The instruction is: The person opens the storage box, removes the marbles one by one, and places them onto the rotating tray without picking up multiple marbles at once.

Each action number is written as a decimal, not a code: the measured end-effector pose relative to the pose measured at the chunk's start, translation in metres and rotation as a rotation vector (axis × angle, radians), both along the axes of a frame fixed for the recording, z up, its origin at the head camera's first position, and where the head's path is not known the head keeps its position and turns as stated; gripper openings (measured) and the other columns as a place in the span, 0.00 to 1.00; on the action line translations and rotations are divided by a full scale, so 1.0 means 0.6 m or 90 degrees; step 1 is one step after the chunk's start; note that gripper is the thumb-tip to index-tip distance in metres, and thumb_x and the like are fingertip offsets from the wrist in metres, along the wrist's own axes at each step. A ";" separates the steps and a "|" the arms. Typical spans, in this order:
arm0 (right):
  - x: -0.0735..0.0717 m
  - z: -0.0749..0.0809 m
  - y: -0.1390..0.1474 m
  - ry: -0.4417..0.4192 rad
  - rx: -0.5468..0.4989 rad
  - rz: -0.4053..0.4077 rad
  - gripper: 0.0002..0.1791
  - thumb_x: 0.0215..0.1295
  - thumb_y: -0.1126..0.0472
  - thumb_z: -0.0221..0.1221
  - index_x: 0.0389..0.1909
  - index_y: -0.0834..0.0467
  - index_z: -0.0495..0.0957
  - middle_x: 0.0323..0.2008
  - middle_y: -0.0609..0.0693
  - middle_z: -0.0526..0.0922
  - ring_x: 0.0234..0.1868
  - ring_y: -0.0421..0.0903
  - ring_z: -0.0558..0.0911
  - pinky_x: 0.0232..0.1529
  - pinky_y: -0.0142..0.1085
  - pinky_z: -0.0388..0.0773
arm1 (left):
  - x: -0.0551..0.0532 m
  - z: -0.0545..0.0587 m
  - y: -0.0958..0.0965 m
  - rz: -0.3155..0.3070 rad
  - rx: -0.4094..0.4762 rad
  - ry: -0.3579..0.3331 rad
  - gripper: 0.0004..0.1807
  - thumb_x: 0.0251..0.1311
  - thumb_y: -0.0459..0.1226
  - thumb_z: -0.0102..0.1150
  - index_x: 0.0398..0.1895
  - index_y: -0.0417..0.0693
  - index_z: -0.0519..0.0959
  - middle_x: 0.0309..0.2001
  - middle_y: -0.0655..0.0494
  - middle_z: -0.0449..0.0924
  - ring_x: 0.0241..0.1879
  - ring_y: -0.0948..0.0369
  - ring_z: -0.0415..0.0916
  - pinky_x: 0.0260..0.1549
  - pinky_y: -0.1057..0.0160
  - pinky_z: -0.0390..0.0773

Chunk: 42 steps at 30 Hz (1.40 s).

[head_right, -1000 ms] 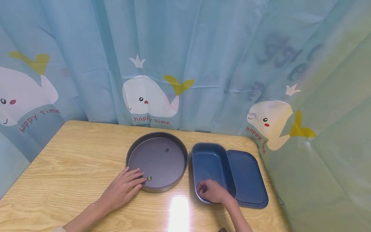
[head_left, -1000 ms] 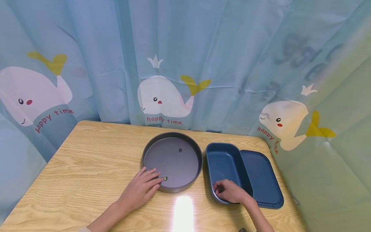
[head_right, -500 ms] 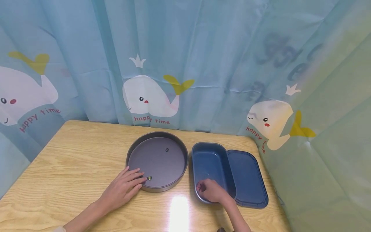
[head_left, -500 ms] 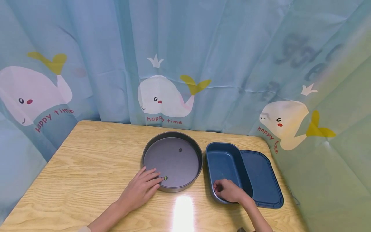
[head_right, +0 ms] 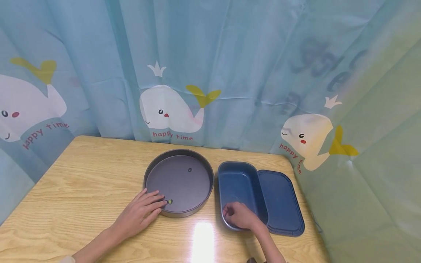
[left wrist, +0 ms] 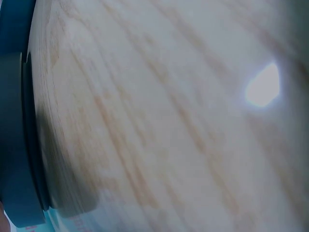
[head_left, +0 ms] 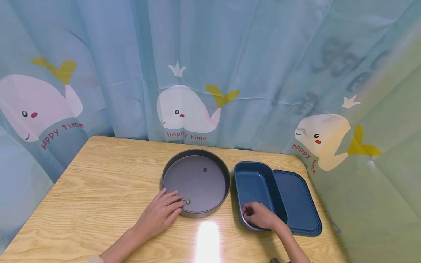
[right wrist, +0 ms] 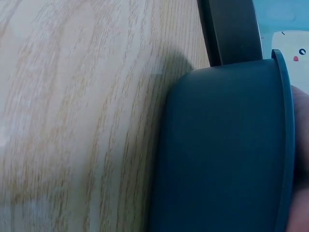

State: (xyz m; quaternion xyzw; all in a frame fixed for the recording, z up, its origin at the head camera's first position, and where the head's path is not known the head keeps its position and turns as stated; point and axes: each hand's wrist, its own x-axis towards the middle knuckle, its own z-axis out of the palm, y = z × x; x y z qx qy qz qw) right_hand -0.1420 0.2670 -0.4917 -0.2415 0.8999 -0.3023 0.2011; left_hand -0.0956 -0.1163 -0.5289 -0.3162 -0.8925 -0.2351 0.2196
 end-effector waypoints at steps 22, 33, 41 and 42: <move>-0.015 0.046 0.003 0.032 -0.092 -0.079 0.02 0.67 0.63 0.64 0.37 0.55 0.81 0.32 0.42 0.81 0.34 0.39 0.80 0.35 0.33 0.80 | 0.001 -0.001 0.000 -0.006 0.002 0.004 0.15 0.71 0.45 0.56 0.49 0.49 0.87 0.53 0.51 0.84 0.60 0.50 0.75 0.62 0.37 0.66; -0.036 0.077 -0.025 0.077 -0.155 -0.102 0.04 0.69 0.63 0.63 0.41 0.57 0.82 0.37 0.44 0.83 0.39 0.41 0.82 0.42 0.35 0.83 | 0.001 0.000 0.000 -0.009 0.007 0.007 0.16 0.72 0.46 0.54 0.49 0.49 0.87 0.53 0.51 0.84 0.60 0.50 0.75 0.62 0.37 0.66; -0.055 0.092 -0.072 0.084 -0.143 -0.090 0.05 0.68 0.64 0.64 0.43 0.58 0.82 0.37 0.43 0.84 0.39 0.41 0.83 0.42 0.34 0.83 | -0.001 0.000 0.000 -0.008 0.007 0.008 0.15 0.72 0.45 0.55 0.49 0.50 0.87 0.54 0.51 0.84 0.60 0.50 0.75 0.62 0.37 0.66; -0.059 0.092 -0.078 0.084 -0.144 -0.089 0.05 0.68 0.64 0.63 0.43 0.58 0.82 0.37 0.44 0.84 0.39 0.40 0.83 0.42 0.34 0.83 | -0.001 -0.001 0.000 -0.007 0.006 0.007 0.15 0.71 0.45 0.55 0.49 0.50 0.87 0.54 0.51 0.84 0.60 0.50 0.75 0.62 0.38 0.65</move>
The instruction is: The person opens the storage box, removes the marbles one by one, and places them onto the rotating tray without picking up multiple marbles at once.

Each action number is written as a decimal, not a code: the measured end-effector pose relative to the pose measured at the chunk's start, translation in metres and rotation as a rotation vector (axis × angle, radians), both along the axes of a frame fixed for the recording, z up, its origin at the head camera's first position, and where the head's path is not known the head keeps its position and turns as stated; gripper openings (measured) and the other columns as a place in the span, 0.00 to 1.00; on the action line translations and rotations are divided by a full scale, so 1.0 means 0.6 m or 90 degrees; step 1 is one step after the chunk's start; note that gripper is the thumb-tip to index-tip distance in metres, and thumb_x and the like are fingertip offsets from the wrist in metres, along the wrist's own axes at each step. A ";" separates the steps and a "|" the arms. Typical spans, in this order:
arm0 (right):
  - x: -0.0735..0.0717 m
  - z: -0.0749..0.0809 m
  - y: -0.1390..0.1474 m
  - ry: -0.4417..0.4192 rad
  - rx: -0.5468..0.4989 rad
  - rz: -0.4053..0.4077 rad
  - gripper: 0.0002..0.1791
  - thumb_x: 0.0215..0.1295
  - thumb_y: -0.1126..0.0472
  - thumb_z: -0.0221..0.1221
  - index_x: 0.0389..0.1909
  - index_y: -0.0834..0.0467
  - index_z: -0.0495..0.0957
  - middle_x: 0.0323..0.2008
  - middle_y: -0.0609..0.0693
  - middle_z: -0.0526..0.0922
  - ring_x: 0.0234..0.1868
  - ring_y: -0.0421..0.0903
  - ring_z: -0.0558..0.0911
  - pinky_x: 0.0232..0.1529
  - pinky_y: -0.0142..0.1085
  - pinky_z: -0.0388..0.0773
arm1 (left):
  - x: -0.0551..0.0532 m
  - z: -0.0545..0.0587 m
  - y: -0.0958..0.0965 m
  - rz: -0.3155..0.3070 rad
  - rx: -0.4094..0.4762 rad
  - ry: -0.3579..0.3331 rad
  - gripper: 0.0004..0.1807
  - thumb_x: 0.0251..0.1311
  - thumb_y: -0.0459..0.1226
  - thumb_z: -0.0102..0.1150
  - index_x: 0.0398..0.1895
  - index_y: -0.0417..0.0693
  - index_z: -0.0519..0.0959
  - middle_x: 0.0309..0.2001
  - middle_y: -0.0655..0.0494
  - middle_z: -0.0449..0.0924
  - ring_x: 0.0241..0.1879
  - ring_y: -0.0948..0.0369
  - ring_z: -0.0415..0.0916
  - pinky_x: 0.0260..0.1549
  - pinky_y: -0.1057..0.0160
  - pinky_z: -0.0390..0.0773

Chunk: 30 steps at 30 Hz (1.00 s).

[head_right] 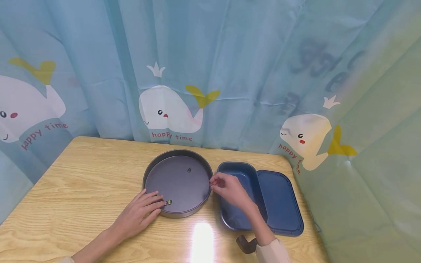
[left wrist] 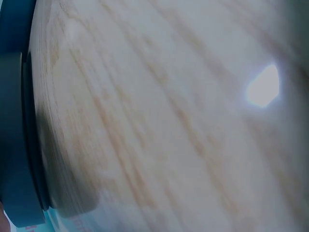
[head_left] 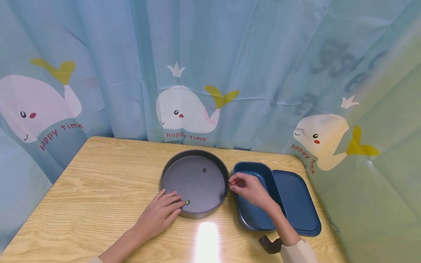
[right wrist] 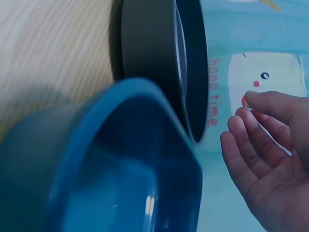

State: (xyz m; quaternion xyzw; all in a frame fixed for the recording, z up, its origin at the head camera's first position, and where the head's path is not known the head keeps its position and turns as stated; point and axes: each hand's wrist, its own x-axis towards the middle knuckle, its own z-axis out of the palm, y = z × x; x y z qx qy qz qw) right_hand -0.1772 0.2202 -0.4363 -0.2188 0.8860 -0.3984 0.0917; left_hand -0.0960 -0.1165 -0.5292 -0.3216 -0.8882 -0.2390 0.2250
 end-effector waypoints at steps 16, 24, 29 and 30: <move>-0.056 -0.004 -0.062 -0.028 -0.047 -0.031 0.06 0.67 0.66 0.63 0.43 0.59 0.82 0.36 0.47 0.85 0.39 0.46 0.84 0.38 0.37 0.82 | -0.002 0.000 0.002 -0.004 0.008 0.009 0.12 0.67 0.41 0.60 0.49 0.50 0.87 0.53 0.51 0.84 0.59 0.51 0.76 0.61 0.37 0.66; -0.088 -0.010 -0.088 -0.018 -0.036 -0.068 0.05 0.66 0.65 0.65 0.41 0.59 0.83 0.34 0.46 0.84 0.36 0.43 0.82 0.35 0.36 0.81 | -0.002 0.001 0.002 -0.004 0.006 0.002 0.12 0.66 0.41 0.61 0.48 0.50 0.87 0.53 0.51 0.84 0.60 0.50 0.75 0.62 0.37 0.66; -0.107 -0.015 -0.101 -0.004 -0.028 -0.043 0.07 0.68 0.63 0.64 0.43 0.60 0.83 0.36 0.47 0.85 0.39 0.44 0.83 0.37 0.37 0.82 | -0.002 0.001 0.000 -0.002 -0.001 0.000 0.14 0.70 0.44 0.57 0.49 0.50 0.87 0.53 0.51 0.84 0.60 0.50 0.75 0.61 0.37 0.66; -0.111 -0.016 -0.104 -0.003 -0.023 -0.044 0.07 0.68 0.63 0.64 0.44 0.60 0.83 0.36 0.47 0.85 0.39 0.44 0.83 0.37 0.37 0.82 | -0.002 0.001 0.000 -0.001 -0.003 0.000 0.14 0.70 0.44 0.57 0.49 0.50 0.87 0.53 0.51 0.84 0.60 0.50 0.75 0.61 0.37 0.66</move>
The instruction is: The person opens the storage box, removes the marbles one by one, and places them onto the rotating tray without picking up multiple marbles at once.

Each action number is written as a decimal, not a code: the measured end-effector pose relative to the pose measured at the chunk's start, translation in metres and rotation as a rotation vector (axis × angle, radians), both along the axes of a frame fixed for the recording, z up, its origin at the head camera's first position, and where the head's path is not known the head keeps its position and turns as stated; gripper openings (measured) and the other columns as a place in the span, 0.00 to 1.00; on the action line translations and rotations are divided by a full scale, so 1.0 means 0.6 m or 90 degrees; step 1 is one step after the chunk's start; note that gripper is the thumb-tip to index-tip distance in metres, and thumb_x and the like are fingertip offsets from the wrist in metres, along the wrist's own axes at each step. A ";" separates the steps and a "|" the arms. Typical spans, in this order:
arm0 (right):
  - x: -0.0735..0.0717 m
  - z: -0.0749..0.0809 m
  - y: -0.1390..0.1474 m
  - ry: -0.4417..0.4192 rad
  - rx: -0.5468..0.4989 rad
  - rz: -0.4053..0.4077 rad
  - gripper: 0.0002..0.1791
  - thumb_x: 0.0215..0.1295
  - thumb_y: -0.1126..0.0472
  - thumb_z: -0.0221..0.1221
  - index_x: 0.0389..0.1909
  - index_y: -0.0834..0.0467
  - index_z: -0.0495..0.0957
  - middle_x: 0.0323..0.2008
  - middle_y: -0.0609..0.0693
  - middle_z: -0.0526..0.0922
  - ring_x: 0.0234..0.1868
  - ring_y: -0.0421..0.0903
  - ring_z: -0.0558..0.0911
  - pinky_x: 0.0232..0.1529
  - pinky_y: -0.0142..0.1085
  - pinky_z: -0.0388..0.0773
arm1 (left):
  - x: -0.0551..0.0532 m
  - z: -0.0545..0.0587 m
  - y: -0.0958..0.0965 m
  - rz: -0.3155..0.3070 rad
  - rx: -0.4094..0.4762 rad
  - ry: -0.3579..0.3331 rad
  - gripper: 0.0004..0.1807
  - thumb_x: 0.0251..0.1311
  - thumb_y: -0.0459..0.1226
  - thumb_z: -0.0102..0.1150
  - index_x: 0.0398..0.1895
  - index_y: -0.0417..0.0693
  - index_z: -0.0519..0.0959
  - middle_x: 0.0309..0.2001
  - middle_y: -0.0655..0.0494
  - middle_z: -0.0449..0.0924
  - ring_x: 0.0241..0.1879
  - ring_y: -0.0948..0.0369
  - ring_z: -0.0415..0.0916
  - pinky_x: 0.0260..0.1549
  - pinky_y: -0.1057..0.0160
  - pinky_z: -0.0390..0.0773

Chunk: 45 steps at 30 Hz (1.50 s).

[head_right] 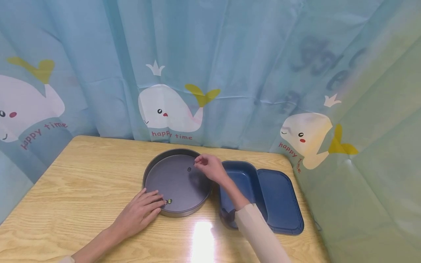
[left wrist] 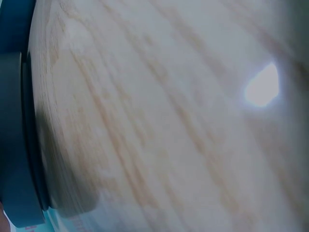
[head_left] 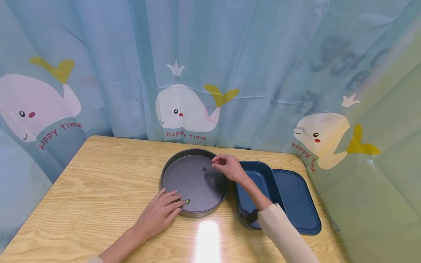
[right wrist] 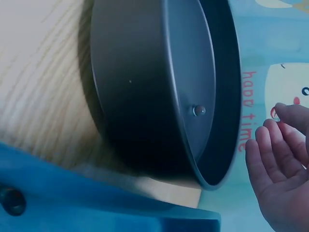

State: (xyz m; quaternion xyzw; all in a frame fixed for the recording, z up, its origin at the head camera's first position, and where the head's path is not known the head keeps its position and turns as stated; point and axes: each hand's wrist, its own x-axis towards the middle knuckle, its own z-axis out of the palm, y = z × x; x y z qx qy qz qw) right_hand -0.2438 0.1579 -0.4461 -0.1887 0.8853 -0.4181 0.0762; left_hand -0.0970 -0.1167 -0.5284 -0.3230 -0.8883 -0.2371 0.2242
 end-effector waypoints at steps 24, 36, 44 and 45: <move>-0.063 -0.028 -0.087 -0.045 -0.037 -0.062 0.06 0.67 0.66 0.64 0.42 0.63 0.84 0.34 0.51 0.86 0.39 0.47 0.84 0.38 0.35 0.81 | 0.002 0.002 -0.001 0.004 -0.003 -0.009 0.14 0.67 0.42 0.60 0.50 0.50 0.87 0.54 0.51 0.83 0.60 0.50 0.75 0.62 0.37 0.66; -0.073 -0.050 -0.104 -0.055 -0.001 -0.095 0.05 0.66 0.64 0.66 0.40 0.62 0.85 0.34 0.51 0.86 0.39 0.48 0.83 0.41 0.37 0.80 | 0.002 0.003 -0.001 0.003 0.004 -0.010 0.12 0.64 0.40 0.63 0.48 0.50 0.87 0.53 0.51 0.84 0.60 0.50 0.75 0.62 0.37 0.66; -0.070 -0.063 -0.111 -0.075 0.015 -0.116 0.05 0.67 0.63 0.64 0.41 0.61 0.85 0.37 0.52 0.86 0.40 0.49 0.83 0.38 0.39 0.81 | 0.002 0.004 -0.001 -0.001 0.008 -0.012 0.13 0.68 0.42 0.60 0.50 0.50 0.87 0.54 0.52 0.83 0.60 0.51 0.75 0.62 0.38 0.66; -0.069 -0.065 -0.112 -0.074 0.018 -0.115 0.05 0.67 0.63 0.64 0.41 0.61 0.85 0.37 0.52 0.86 0.40 0.49 0.83 0.38 0.39 0.81 | 0.002 0.004 -0.001 -0.001 0.007 -0.012 0.13 0.68 0.42 0.60 0.50 0.50 0.87 0.54 0.52 0.83 0.60 0.51 0.75 0.62 0.38 0.66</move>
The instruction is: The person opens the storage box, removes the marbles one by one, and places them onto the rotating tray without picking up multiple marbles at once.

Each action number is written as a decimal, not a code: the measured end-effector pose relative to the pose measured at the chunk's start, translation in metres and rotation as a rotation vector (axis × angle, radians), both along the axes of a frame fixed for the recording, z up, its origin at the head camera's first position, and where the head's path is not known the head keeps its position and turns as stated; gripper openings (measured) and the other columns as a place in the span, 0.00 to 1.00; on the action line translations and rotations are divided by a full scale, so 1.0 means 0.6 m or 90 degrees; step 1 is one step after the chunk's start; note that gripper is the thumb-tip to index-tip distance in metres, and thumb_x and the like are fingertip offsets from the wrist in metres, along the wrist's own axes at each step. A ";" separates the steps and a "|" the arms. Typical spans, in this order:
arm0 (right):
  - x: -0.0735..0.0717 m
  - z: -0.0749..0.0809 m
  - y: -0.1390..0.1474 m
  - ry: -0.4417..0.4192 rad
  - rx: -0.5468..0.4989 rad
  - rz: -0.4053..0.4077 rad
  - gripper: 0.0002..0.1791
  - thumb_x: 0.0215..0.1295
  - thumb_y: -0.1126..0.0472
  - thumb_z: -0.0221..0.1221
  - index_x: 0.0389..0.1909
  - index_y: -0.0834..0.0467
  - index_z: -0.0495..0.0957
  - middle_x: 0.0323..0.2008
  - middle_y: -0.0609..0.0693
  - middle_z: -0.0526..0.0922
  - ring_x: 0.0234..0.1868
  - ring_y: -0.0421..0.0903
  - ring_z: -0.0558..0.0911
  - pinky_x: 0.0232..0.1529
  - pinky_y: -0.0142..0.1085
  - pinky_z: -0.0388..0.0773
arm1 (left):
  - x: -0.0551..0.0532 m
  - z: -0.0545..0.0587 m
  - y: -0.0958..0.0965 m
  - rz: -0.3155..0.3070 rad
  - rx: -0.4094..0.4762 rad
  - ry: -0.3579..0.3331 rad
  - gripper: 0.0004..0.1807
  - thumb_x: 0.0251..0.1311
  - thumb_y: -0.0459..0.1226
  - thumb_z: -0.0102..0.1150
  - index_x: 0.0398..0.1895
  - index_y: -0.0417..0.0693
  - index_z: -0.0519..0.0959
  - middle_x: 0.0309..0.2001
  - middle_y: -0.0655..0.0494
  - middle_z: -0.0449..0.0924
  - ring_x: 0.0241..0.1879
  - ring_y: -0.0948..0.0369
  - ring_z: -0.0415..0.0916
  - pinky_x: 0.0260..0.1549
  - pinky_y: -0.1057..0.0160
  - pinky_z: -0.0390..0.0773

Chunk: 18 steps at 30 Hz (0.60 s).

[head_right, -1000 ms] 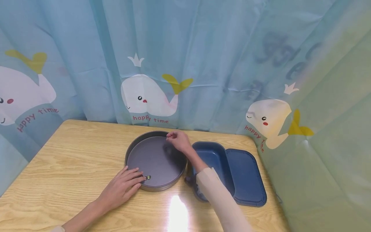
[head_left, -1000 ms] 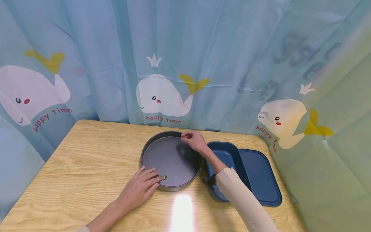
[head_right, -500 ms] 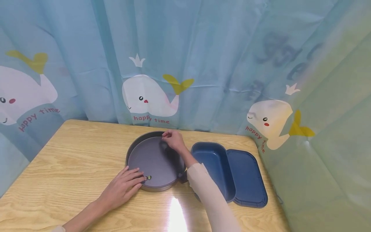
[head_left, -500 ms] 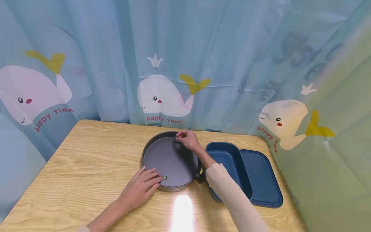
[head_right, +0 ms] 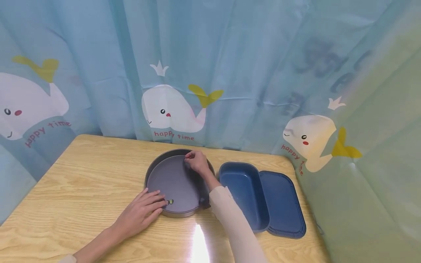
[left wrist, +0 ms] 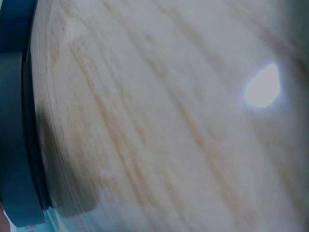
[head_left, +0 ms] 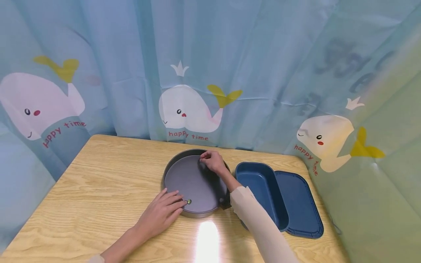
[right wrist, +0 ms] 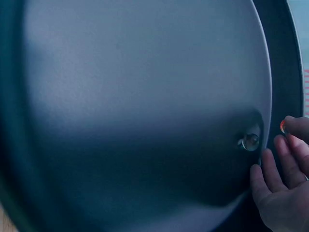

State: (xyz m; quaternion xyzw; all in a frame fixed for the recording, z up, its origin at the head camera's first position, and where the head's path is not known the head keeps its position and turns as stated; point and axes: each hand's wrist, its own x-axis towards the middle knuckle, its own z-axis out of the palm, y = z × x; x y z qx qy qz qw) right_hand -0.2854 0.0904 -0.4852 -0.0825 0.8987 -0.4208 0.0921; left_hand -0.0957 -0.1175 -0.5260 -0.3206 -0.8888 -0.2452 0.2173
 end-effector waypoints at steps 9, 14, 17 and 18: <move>0.003 -0.009 -0.010 -0.015 0.016 0.008 0.05 0.68 0.63 0.64 0.41 0.59 0.84 0.39 0.52 0.85 0.42 0.49 0.83 0.41 0.40 0.82 | -0.001 0.001 0.001 0.001 0.001 -0.006 0.13 0.65 0.41 0.63 0.50 0.50 0.87 0.54 0.51 0.83 0.60 0.50 0.75 0.62 0.37 0.65; 0.004 -0.011 -0.010 -0.024 0.039 0.001 0.04 0.67 0.63 0.65 0.39 0.59 0.84 0.38 0.51 0.85 0.41 0.49 0.83 0.41 0.40 0.81 | -0.002 -0.001 0.001 0.002 0.000 -0.006 0.13 0.66 0.41 0.62 0.50 0.49 0.87 0.54 0.51 0.83 0.60 0.50 0.75 0.62 0.37 0.65; 0.004 -0.012 -0.008 -0.018 0.048 0.001 0.03 0.66 0.63 0.65 0.38 0.59 0.84 0.37 0.51 0.85 0.40 0.49 0.82 0.40 0.40 0.81 | -0.002 -0.003 0.001 0.000 0.000 -0.004 0.13 0.67 0.42 0.60 0.50 0.49 0.87 0.54 0.51 0.83 0.60 0.50 0.75 0.63 0.37 0.65; 0.004 -0.014 -0.007 -0.016 0.051 0.003 0.03 0.66 0.63 0.66 0.38 0.59 0.84 0.37 0.51 0.85 0.39 0.48 0.82 0.39 0.39 0.81 | -0.002 -0.003 0.000 0.000 0.000 -0.003 0.13 0.67 0.42 0.60 0.50 0.49 0.87 0.54 0.51 0.83 0.60 0.50 0.75 0.63 0.38 0.65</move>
